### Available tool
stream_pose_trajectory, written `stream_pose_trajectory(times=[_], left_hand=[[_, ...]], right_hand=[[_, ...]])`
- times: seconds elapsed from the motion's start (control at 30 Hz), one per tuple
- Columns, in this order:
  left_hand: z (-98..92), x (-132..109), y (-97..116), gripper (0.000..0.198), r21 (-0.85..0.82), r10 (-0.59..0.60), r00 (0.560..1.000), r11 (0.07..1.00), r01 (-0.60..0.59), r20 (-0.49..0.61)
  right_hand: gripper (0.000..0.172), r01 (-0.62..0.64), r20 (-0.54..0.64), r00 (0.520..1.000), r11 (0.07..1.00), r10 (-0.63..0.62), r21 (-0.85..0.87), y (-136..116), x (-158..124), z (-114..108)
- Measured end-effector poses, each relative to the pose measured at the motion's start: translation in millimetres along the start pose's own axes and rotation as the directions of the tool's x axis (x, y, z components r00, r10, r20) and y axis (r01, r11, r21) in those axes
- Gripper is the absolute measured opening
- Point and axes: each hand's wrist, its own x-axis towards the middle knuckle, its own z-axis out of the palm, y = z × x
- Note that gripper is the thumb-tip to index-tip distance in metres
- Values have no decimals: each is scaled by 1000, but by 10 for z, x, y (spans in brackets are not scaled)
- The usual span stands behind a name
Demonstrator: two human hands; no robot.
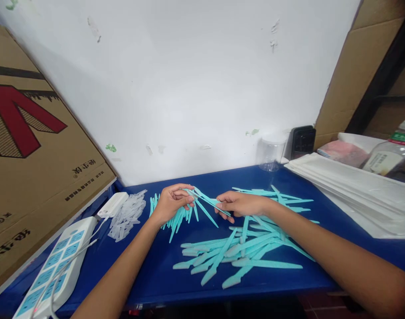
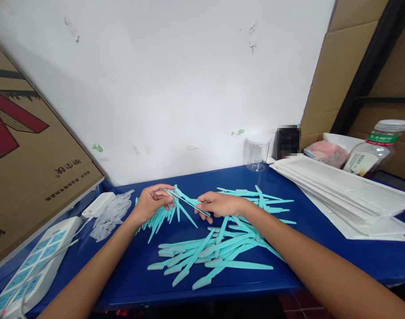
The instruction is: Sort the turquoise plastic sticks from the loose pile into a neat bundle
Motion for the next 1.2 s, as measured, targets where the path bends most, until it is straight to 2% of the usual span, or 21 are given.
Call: stream_pose_trajectory(times=[0.33, 0.53, 0.77, 0.9, 1.07, 1.2], left_hand=[[5, 1, 9, 40, 9, -2, 1000, 1000, 2, 24], [3, -3, 19, 40, 22, -6, 1000, 1000, 6, 16], [6, 15, 44, 38, 23, -14, 997, 1000, 16, -76], [12, 20, 49, 38, 18, -40, 995, 999, 41, -88], [15, 10, 54, 40, 7, -63, 994, 998, 64, -93], [12, 5, 47, 42, -17, -82, 993, 997, 81, -85]], right_hand=[[36, -29, 21, 999, 999, 28, 30, -29, -7, 52], [36, -65, 12, 998, 989, 64, 131, -65, -16, 51], [40, 64, -172, 983, 997, -69, -37, -41, 13, 79], [42, 76, -275, 956, 991, -104, -111, -84, -5, 95], [40, 106, -330, 929, 975, -167, -194, -88, 5, 114], [39, 97, -408, 886, 948, -221, -304, -50, 47, 150]])
